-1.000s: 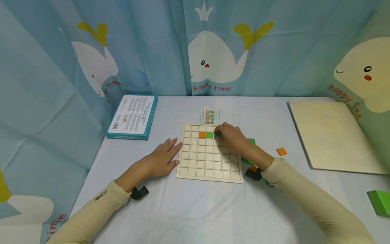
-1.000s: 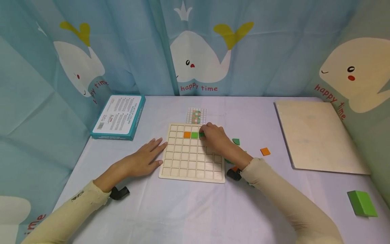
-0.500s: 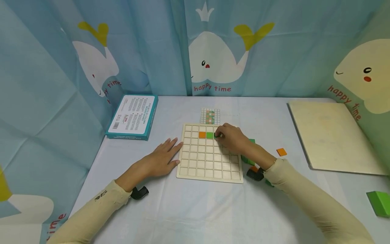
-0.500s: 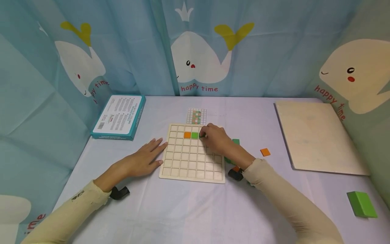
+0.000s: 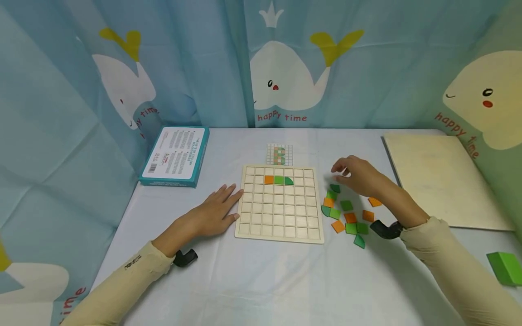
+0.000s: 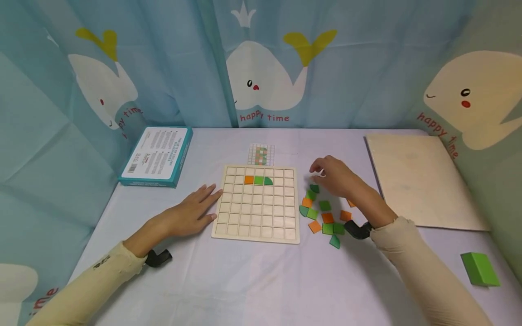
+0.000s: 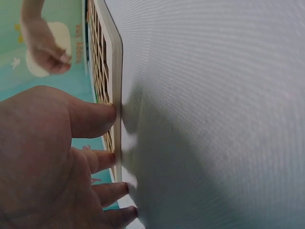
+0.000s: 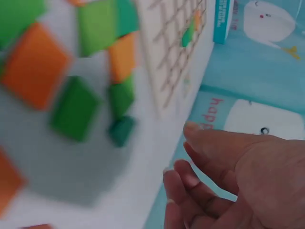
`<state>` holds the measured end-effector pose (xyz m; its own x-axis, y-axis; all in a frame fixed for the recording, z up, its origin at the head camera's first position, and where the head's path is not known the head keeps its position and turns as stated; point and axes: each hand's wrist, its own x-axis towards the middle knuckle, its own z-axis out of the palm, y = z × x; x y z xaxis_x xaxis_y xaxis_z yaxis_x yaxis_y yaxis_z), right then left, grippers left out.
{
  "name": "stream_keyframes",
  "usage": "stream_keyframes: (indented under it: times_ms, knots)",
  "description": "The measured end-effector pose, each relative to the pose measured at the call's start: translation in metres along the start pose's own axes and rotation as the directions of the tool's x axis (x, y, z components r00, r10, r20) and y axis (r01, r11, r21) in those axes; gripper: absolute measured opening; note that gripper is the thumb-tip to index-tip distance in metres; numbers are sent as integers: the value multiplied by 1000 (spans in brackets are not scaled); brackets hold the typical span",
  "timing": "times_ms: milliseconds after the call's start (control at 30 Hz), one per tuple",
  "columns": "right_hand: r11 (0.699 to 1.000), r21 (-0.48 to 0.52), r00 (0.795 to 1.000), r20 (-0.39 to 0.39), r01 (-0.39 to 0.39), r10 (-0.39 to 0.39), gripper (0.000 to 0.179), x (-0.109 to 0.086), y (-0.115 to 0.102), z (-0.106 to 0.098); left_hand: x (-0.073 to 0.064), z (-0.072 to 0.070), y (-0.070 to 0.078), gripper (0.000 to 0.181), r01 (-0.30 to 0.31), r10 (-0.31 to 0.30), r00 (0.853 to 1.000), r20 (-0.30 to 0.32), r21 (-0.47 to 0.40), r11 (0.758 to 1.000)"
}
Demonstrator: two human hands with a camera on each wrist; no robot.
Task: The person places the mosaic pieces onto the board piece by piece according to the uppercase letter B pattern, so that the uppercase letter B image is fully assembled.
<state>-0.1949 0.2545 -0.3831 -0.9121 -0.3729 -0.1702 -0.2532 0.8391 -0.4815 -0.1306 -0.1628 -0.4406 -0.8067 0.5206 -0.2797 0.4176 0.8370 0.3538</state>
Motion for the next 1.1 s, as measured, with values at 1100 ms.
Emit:
stream_keyframes:
  times_ms: [1100]
  knots:
    - [998, 55, 999, -45, 10, -7, 33, -21, 25, 54, 2, 0, -1, 71, 0, 0, 1000, 7, -12, 1000]
